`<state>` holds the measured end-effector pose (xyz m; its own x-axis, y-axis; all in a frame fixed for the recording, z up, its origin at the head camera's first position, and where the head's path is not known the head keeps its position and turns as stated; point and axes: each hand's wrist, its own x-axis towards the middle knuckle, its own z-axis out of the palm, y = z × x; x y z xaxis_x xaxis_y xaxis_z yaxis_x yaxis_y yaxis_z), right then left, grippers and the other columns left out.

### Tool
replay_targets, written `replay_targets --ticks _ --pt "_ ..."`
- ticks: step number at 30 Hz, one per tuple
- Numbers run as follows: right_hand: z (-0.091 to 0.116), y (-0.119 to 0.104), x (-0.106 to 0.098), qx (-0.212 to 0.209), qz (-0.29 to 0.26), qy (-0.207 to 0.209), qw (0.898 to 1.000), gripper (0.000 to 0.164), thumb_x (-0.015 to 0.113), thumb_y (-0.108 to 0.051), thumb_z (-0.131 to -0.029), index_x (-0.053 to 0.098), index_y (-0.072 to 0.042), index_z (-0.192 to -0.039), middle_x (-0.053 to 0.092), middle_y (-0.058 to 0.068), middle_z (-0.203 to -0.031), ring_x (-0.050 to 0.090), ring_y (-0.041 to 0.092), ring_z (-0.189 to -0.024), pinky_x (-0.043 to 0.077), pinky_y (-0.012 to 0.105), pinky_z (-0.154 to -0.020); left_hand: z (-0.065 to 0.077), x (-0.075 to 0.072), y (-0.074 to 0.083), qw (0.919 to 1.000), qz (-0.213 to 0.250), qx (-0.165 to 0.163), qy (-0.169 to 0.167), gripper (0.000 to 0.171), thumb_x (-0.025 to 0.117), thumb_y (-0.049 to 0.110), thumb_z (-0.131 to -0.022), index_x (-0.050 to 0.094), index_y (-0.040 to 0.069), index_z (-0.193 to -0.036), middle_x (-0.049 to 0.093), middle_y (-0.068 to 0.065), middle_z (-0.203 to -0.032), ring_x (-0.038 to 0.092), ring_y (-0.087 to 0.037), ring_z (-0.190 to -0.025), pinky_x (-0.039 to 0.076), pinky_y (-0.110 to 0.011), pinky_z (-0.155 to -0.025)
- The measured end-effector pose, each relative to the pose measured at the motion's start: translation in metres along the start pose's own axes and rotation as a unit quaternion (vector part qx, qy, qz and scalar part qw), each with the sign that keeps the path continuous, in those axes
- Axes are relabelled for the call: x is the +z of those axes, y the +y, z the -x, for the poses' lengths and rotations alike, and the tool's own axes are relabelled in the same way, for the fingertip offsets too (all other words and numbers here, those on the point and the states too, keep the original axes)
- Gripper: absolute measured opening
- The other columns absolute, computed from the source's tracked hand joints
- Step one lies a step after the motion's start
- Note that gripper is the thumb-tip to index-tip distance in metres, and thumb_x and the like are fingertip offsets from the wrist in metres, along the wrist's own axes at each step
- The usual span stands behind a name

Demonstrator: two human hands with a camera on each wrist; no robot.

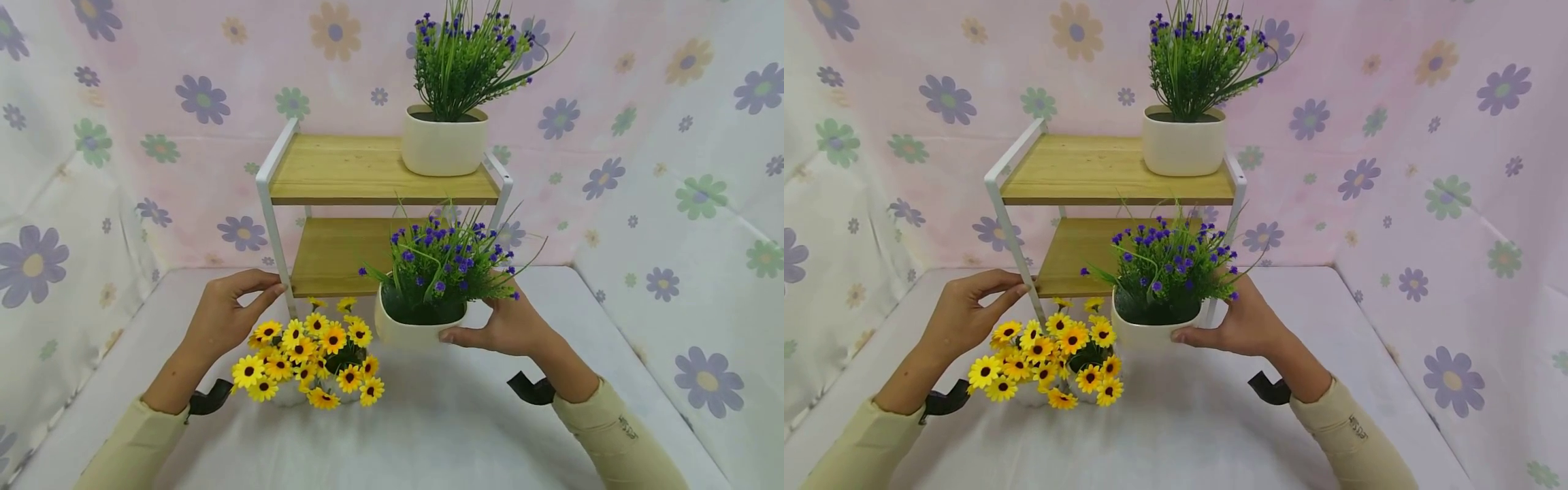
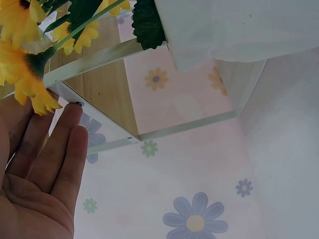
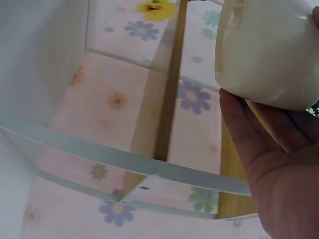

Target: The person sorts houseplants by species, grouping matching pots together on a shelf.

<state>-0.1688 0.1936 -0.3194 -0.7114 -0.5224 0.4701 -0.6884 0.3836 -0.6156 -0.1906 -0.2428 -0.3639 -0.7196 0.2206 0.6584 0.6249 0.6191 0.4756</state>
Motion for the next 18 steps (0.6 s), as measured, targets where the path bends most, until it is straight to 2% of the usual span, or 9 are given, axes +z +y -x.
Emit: replay_targets --ticks 5,11,15,18 --pt "-0.012 -0.016 -0.009 -0.007 0.017 0.001 1.000 0.117 0.100 -0.011 -0.071 0.032 -0.018 -0.165 0.043 0.003 -0.162 0.047 0.029 -0.147 0.048 0.062 -0.109 0.001 0.000 0.000 1.0000 -0.003 -0.003 -0.001 0.017 0.079 0.002 -0.095 0.084 0.013 -0.107 0.081 0.001 -0.099 0.071 -0.001 -0.095 0.048 -0.005 -0.084" --pt "-0.032 -0.029 -0.017 -0.041 0.022 -0.003 0.999 0.112 0.100 -0.018 -0.072 0.037 -0.018 -0.164 0.051 0.001 -0.158 0.055 0.025 -0.141 0.054 0.057 -0.106 0.000 0.000 0.000 1.0000 -0.009 -0.004 0.001 0.016 0.079 0.002 -0.095 0.084 0.012 -0.107 0.081 0.000 -0.099 0.072 -0.004 -0.096 0.048 -0.005 -0.084" --pt "-0.044 -0.040 -0.022 -0.046 0.025 -0.006 0.999 0.100 0.097 -0.038 -0.077 0.046 -0.014 -0.160 0.060 0.003 -0.151 0.062 0.026 -0.134 0.055 0.055 -0.104 0.001 0.000 0.000 0.9999 -0.012 -0.005 -0.001 0.015 0.078 0.003 -0.096 0.083 0.012 -0.107 0.081 0.000 -0.099 0.073 -0.008 -0.096 0.047 -0.005 -0.084" --pt "-0.056 -0.049 -0.026 -0.061 0.016 -0.011 0.998 0.097 0.094 -0.045 -0.080 0.048 -0.013 -0.158 0.063 0.003 -0.148 0.064 0.025 -0.132 0.056 0.052 -0.104 0.002 0.000 0.001 0.9998 -0.016 -0.008 -0.001 0.015 0.078 0.004 -0.096 0.083 0.012 -0.107 0.081 0.001 -0.099 0.073 -0.009 -0.095 0.047 -0.005 -0.084"
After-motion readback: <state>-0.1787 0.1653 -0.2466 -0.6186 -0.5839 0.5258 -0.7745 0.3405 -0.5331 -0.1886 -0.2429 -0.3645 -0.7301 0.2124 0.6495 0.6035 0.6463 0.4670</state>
